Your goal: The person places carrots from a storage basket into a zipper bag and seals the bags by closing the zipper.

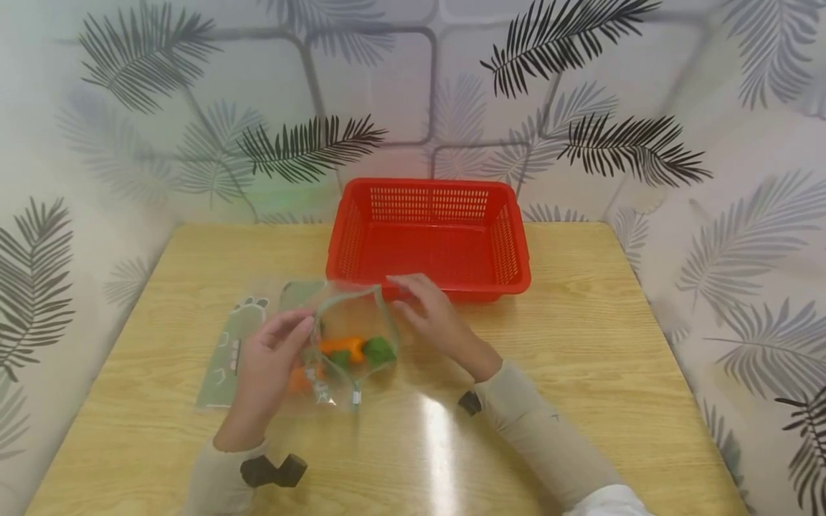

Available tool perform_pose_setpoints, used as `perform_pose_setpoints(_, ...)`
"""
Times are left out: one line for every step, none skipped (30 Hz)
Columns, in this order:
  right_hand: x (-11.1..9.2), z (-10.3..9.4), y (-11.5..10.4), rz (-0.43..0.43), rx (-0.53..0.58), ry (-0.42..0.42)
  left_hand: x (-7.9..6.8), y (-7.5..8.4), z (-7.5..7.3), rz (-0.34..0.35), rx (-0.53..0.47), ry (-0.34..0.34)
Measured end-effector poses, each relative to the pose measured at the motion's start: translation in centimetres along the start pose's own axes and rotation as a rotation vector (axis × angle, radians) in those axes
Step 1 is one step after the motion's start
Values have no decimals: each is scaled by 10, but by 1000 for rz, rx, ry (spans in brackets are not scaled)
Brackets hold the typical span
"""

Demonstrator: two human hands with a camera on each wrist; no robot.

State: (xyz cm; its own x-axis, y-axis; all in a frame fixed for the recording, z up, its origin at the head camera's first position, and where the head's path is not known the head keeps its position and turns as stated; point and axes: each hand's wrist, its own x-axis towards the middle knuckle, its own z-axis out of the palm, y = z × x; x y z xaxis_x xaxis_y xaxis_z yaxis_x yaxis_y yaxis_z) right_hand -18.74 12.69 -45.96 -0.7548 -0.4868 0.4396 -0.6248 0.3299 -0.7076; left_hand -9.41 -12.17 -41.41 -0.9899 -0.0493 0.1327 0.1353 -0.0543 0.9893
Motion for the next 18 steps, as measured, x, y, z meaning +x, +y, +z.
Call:
perform_pose_setpoints(0, 0, 0, -4, 1, -17, 0, 1, 0, 0, 1, -2)
perform_pose_setpoints(0, -1, 0, -8, 3, -33, 0, 3, 0, 0, -1, -5)
perform_pose_setpoints(0, -1, -1, -13, 6, -48, -1, 3, 1, -2, -4, -8)
perform_pose_setpoints(0, -1, -2, -20, 11, -64, -1, 4, 1, -2, -6, -10)
perform_pose_setpoints(0, -1, -2, -28, 11, -75, -1, 4, 1, -1, -7, -12)
perform_pose_setpoints(1, -1, -2, -38, 19, -83, -1, 5, 1, -2, -9, -10)
perform_pose_setpoints(2, -1, -2, -47, 22, -86, -1, 5, 1, -3, -11, -9)
perform_pose_setpoints(3, -1, -3, -60, 24, -85, -2, 5, 1, -5, -13, -9)
perform_pose_setpoints(4, -1, -3, -77, 23, -81, -2, 5, 1, -5, -13, -11)
perform_pose_setpoints(5, 0, -3, -95, 21, -77, -2, 5, 1, -5, -13, -12)
perform_pose_setpoints(7, 0, -3, -112, 19, -72, -2, 6, 1, -3, -13, -12)
perform_pose_setpoints(8, 0, -4, -132, 15, -67, -2, 6, 1, -2, -12, -13)
perform_pose_setpoints(9, 1, -4, -149, 9, -62, -2, 6, 1, 1, -8, -15)
perform_pose_setpoints(10, 1, -4, -168, 6, -58, -2, 6, 0, 5, -5, -18)
perform_pose_setpoints(11, 1, -3, -184, 2, -54, -2, 6, 0, 9, -3, -22)
perform_pose_setpoints(12, 1, -2, -194, 3, -52, -2, 6, 0, 12, -2, -24)
perform_pose_setpoints(12, 2, -1, -202, 3, -49, -2, 6, 0, 16, 0, -27)
perform_pose_setpoints(12, 2, 0, -209, 6, -47, -1, 7, 0, 20, 0, -31)
